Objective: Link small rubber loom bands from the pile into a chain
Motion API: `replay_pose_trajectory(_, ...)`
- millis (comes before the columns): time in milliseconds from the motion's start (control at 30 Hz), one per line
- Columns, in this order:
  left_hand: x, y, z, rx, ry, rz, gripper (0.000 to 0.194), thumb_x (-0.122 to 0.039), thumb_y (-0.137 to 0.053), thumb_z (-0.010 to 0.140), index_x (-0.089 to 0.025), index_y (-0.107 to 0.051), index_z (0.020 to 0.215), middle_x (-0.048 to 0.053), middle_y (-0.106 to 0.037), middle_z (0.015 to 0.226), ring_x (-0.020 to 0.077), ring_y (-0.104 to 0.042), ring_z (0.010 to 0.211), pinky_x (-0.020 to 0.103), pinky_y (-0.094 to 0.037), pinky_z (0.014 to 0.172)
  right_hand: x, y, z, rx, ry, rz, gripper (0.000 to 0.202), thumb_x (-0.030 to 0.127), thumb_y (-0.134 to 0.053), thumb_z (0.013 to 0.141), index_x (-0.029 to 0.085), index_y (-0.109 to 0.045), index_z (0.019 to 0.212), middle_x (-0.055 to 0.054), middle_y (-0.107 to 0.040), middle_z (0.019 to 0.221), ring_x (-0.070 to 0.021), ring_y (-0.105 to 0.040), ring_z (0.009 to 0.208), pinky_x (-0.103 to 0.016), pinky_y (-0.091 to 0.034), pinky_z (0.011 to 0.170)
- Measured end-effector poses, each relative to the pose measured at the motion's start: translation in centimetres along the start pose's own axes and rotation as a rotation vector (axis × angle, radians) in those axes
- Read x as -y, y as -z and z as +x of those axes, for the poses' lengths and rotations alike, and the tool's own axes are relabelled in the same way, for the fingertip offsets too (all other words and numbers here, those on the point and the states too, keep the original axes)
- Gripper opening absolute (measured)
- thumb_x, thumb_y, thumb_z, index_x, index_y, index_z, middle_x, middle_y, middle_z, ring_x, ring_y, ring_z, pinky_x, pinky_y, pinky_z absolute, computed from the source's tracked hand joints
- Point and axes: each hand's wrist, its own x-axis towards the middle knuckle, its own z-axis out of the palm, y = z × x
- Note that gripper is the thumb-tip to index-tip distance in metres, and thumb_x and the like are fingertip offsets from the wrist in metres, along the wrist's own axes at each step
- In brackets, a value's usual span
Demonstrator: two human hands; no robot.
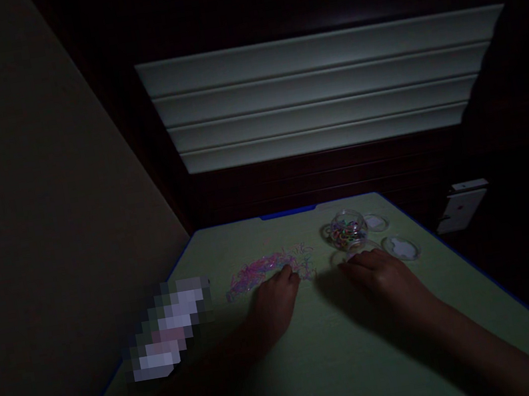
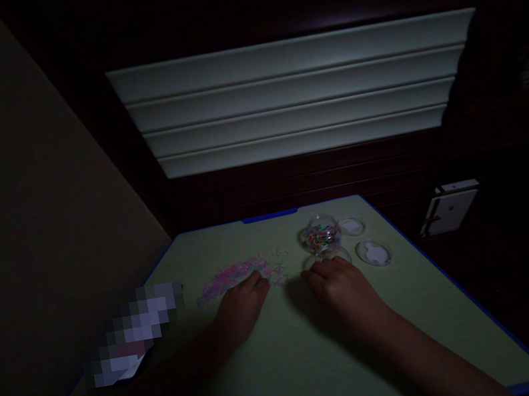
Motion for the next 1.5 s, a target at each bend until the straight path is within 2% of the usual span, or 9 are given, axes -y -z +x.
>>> replay_pose_trajectory(267, 0.0, 0.3, -0.3, 0.003, 0.053, -0.012, 0.019, -0.006, -0.040, 0.081, -0.017, -0.052, 0.091, 0.006, -0.051, 0.093, 0.0179, -0.055, 0.073, 0.028, -0.045, 0.059, 0.1, 0.2, 0.0, 0.020, -0.013, -0.013, 0.020, 0.010, -0.052, 0.080, 0.016, -0.062, 0.095, -0.006, -0.062, 0.082, -0.0188, -0.053, 0.077, -0.029, -0.037, 0.071)
replay_pose_trajectory(433, 0.2, 0.0, -0.3, -0.038, 0.101, -0.056, 0.024, -0.008, -0.036, 0.083, -0.017, -0.050, 0.100, 0.007, -0.049, 0.099, 0.0178, -0.055, 0.074, 0.028, -0.045, 0.060, 0.0, 0.0, 0.0, 0.021, -0.006, -0.015, 0.020, 0.010, -0.052, 0.079, 0.016, -0.062, 0.095, -0.005, -0.062, 0.082, -0.0184, -0.053, 0.077, -0.028, -0.037, 0.071)
replay_pose_trajectory(633, 0.5, 0.1, -0.1, -0.113, 0.116, -0.174, 0.024, -0.016, -0.027, 0.091, -0.018, -0.049, 0.101, 0.006, -0.050, 0.100, 0.0160, -0.052, 0.088, 0.027, -0.044, 0.075, 0.0, 0.0, 0.0, 0.016, 0.009, -0.006, 0.021, 0.010, -0.049, 0.081, 0.016, -0.062, 0.095, -0.006, -0.062, 0.080, -0.0168, -0.054, 0.077, -0.027, -0.037, 0.071)
replay_pose_trajectory(733, 0.3, 0.3, 0.0, -0.190, 0.104, -0.350, 0.024, -0.020, -0.026, 0.092, -0.018, -0.050, 0.095, 0.005, -0.051, 0.095, 0.0143, -0.050, 0.088, 0.025, -0.041, 0.080, 0.0, 0.0, -0.1, 0.016, 0.013, -0.001, 0.022, 0.009, -0.050, 0.080, 0.015, -0.062, 0.097, -0.007, -0.062, 0.081, -0.0167, -0.054, 0.077, -0.027, -0.038, 0.072)
replay_pose_trajectory(867, 0.0, 0.4, 0.2, -0.284, 0.100, -0.683, 0.024, -0.026, -0.030, 0.092, -0.018, -0.050, 0.083, 0.003, -0.052, 0.084, 0.0147, -0.050, 0.081, 0.026, -0.040, 0.075, 0.1, -0.1, -0.1, 0.010, 0.010, 0.000, 0.025, 0.009, -0.051, 0.079, 0.016, -0.061, 0.101, -0.007, -0.062, 0.084, -0.0176, -0.054, 0.079, -0.028, -0.038, 0.073)
replay_pose_trajectory(1067, -0.7, 0.1, 0.2, -0.279, 0.112, -0.789, 0.023, -0.031, -0.032, 0.091, -0.018, -0.049, 0.083, -0.001, -0.054, 0.076, 0.0112, -0.052, 0.070, 0.021, -0.039, 0.064, 0.2, -0.3, 0.0, -0.004, 0.009, -0.003, 0.022, 0.009, -0.051, 0.079, 0.016, -0.062, 0.097, -0.007, -0.062, 0.082, -0.0183, -0.054, 0.078, -0.028, -0.038, 0.071)
replay_pose_trajectory(1233, -1.7, -0.2, -0.1, -0.227, 0.095, -0.977, 0.025, -0.035, -0.034, 0.090, -0.018, -0.051, 0.082, -0.002, -0.053, 0.072, 0.0103, -0.050, 0.066, 0.020, -0.038, 0.062, 0.1, -0.6, 0.0, -0.027, 0.008, -0.004, 0.019, 0.011, -0.048, 0.082, 0.016, -0.062, 0.093, -0.006, -0.061, 0.079, -0.0178, -0.054, 0.075, -0.028, -0.038, 0.069)
replay_pose_trajectory(1500, -2.0, 0.1, -0.1, -0.188, 0.104, -1.071, 0.026, -0.036, -0.036, 0.088, -0.018, -0.053, 0.081, -0.002, -0.051, 0.069, 0.0105, -0.047, 0.064, 0.019, -0.037, 0.059, 0.4, -0.9, 0.0, -0.042, 0.024, 0.023, 0.026, 0.011, -0.048, 0.082, 0.015, -0.059, 0.106, -0.009, -0.062, 0.086, -0.0176, -0.055, 0.080, -0.028, -0.039, 0.071)
